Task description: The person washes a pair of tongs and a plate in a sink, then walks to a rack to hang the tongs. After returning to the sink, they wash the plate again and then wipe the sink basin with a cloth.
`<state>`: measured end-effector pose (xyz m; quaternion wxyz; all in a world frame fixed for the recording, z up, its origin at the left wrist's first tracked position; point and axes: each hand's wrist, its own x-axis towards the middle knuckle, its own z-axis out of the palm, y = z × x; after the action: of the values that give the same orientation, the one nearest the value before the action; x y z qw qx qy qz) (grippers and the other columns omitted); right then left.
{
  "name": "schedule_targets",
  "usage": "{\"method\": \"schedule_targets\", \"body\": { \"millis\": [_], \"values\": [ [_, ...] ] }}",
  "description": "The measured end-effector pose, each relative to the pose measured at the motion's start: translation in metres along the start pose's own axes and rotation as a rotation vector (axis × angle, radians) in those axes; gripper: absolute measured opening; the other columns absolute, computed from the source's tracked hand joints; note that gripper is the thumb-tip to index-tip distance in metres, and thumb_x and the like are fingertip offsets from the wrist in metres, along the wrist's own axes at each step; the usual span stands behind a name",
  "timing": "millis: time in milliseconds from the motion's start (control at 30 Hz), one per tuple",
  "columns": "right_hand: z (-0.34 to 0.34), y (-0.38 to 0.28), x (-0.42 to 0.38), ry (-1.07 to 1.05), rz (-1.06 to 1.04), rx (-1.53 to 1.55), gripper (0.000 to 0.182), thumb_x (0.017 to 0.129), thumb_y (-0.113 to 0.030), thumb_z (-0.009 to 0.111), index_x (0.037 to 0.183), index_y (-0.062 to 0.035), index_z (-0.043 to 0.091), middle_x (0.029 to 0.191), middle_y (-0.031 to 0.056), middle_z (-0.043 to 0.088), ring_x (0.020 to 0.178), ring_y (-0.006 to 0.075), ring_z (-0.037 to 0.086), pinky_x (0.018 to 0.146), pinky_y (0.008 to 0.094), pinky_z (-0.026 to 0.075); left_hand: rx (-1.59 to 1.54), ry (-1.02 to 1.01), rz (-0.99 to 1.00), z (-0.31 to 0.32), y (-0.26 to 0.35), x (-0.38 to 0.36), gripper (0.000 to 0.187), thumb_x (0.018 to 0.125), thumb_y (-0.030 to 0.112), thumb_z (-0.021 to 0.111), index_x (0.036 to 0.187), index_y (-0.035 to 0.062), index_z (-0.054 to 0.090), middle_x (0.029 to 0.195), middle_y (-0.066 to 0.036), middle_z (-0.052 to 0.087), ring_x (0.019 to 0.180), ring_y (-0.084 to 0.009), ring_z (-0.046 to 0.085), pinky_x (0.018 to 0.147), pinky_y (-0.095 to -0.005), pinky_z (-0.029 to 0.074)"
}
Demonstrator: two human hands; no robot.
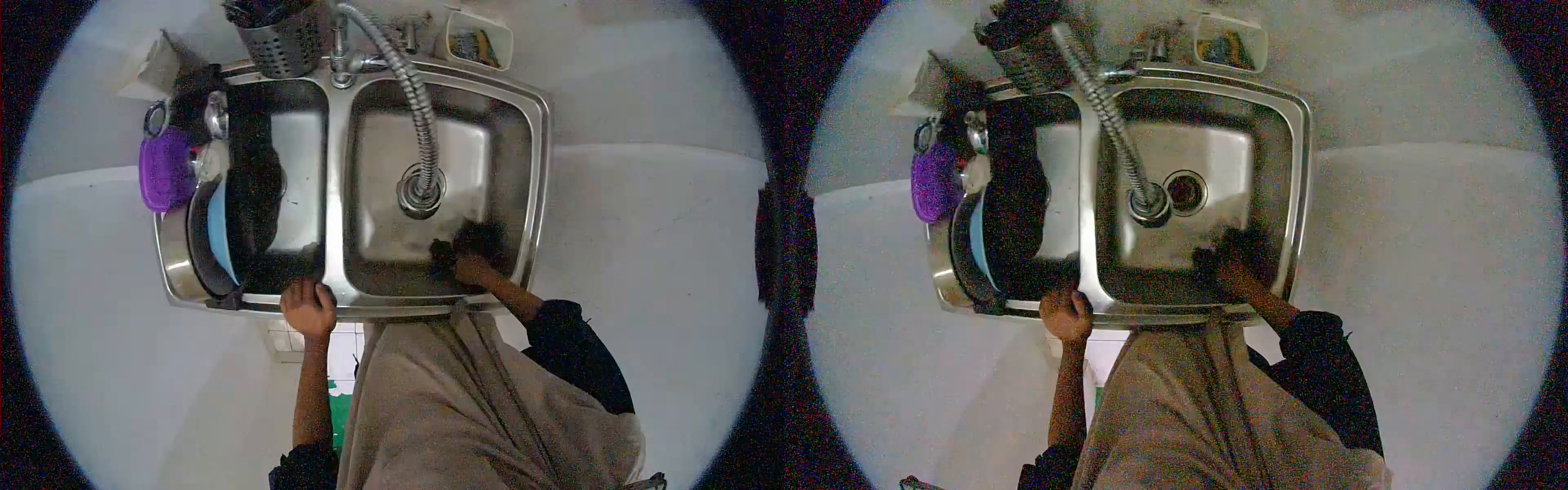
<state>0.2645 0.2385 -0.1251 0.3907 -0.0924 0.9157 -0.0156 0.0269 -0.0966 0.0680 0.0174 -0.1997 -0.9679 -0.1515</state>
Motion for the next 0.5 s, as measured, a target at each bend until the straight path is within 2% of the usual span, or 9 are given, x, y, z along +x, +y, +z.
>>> {"method": "schedule_targets", "body": {
  "millis": [67,133,200,233,300,367,433,467,500],
  "values": [
    [-0.039,-0.014,0.018,-0.433,-0.131,0.17,0.034,0.081,-0.021,0.046,0.107,-0.005,0.06,0.109,0.0198,0.057,0.097,0.0366,0.055,0.088,0.0534,0.041,0.005,0.011,0.005,0.005,-0.006,-0.004,0.018,0.08,0.022,0.05,0.078,0.0058,0.058,0.08,-0.013,0.056,0.079,-0.032,0.052,0.074,-0.0439,0.039],
    [-0.038,-0.033,0.038,-0.281,-0.197,0.174,0.032,0.08,-0.022,0.048,0.105,-0.0065,0.06,0.101,0.0175,0.06,0.091,0.034,0.058,0.082,0.0517,0.045,-0.04,0.034,-0.016,-0.003,0.001,0.002,0.019,0.08,0.022,0.05,0.075,0.006,0.058,0.079,-0.013,0.056,0.079,-0.0321,0.051,0.074,-0.0446,0.039],
    [-0.065,-0.063,0.05,-0.08,-0.095,0.357,0.031,0.08,-0.022,0.049,0.105,-0.0065,0.06,0.096,0.0182,0.061,0.088,0.0346,0.059,0.079,0.051,0.046,-0.026,0.041,0.027,-0.006,0.001,0.004,0.016,0.079,0.021,0.051,0.081,0.007,0.06,0.079,-0.012,0.057,0.077,-0.0306,0.052,0.074,-0.0429,0.039],
    [-0.103,-0.085,0.053,0.049,0.035,0.534,0.032,0.08,-0.02,0.05,0.107,-0.0057,0.059,0.094,0.0202,0.061,0.088,0.0365,0.058,0.079,0.0511,0.046,-0.018,0.046,0.042,-0.006,0.001,0.005,0.017,0.078,0.02,0.051,0.084,0.0075,0.061,0.08,-0.011,0.057,0.077,-0.0299,0.052,0.074,-0.0421,0.039],
    [-0.137,-0.11,0.067,0.283,-0.024,0.879,0.034,0.082,-0.018,0.049,0.114,-0.0048,0.055,0.103,0.0221,0.059,0.093,0.0387,0.057,0.081,0.0499,0.046,-0.053,0.045,0.024,-0.007,0.001,0.005,0.017,0.078,0.019,0.051,0.085,0.0077,0.061,0.079,-0.011,0.057,0.076,-0.0297,0.052,0.073,-0.0415,0.039],
    [-0.138,-0.127,0.099,0.139,0.031,0.841,0.036,0.083,-0.018,0.049,0.116,-0.0038,0.053,0.108,0.022,0.057,0.1,0.0387,0.054,0.085,0.0492,0.044,-0.074,0.018,-0.003,-0.009,0.002,0.005,0.019,0.079,0.021,0.05,0.086,0.007,0.061,0.08,-0.012,0.057,0.079,-0.031,0.052,0.075,-0.0427,0.038],
    [-0.135,-0.118,0.12,0.333,-0.042,0.662,0.038,0.083,-0.019,0.049,0.118,-0.0031,0.051,0.113,0.0222,0.054,0.105,0.038,0.052,0.088,0.049,0.042,-0.081,-0.024,-0.034,-0.01,0.002,0.005,0.022,0.081,0.023,0.05,0.087,0.0056,0.061,0.085,-0.016,0.057,0.084,-0.0337,0.052,0.08,-0.0457,0.038],
    [-0.131,-0.11,0.121,0.583,-0.139,0.505,0.039,0.084,-0.02,0.049,0.119,-0.0029,0.05,0.116,0.0226,0.053,0.107,0.0373,0.051,0.089,0.0491,0.041,-0.069,-0.011,-0.035,-0.01,0.003,0.005,0.022,0.081,0.023,0.05,0.087,0.0052,0.06,0.085,-0.016,0.057,0.083,-0.0339,0.052,0.08,-0.0458,0.038],
    [-0.131,-0.099,0.125,0.627,-0.189,0.44,0.04,0.084,-0.019,0.049,0.12,-0.0031,0.05,0.117,0.023,0.051,0.108,0.0371,0.05,0.09,0.0493,0.04,-0.052,0.003,-0.014,-0.009,0.001,0.006,0.02,0.08,0.022,0.05,0.086,0.0057,0.061,0.083,-0.014,0.057,0.081,-0.0326,0.052,0.077,-0.0444,0.038]
  ]
}}
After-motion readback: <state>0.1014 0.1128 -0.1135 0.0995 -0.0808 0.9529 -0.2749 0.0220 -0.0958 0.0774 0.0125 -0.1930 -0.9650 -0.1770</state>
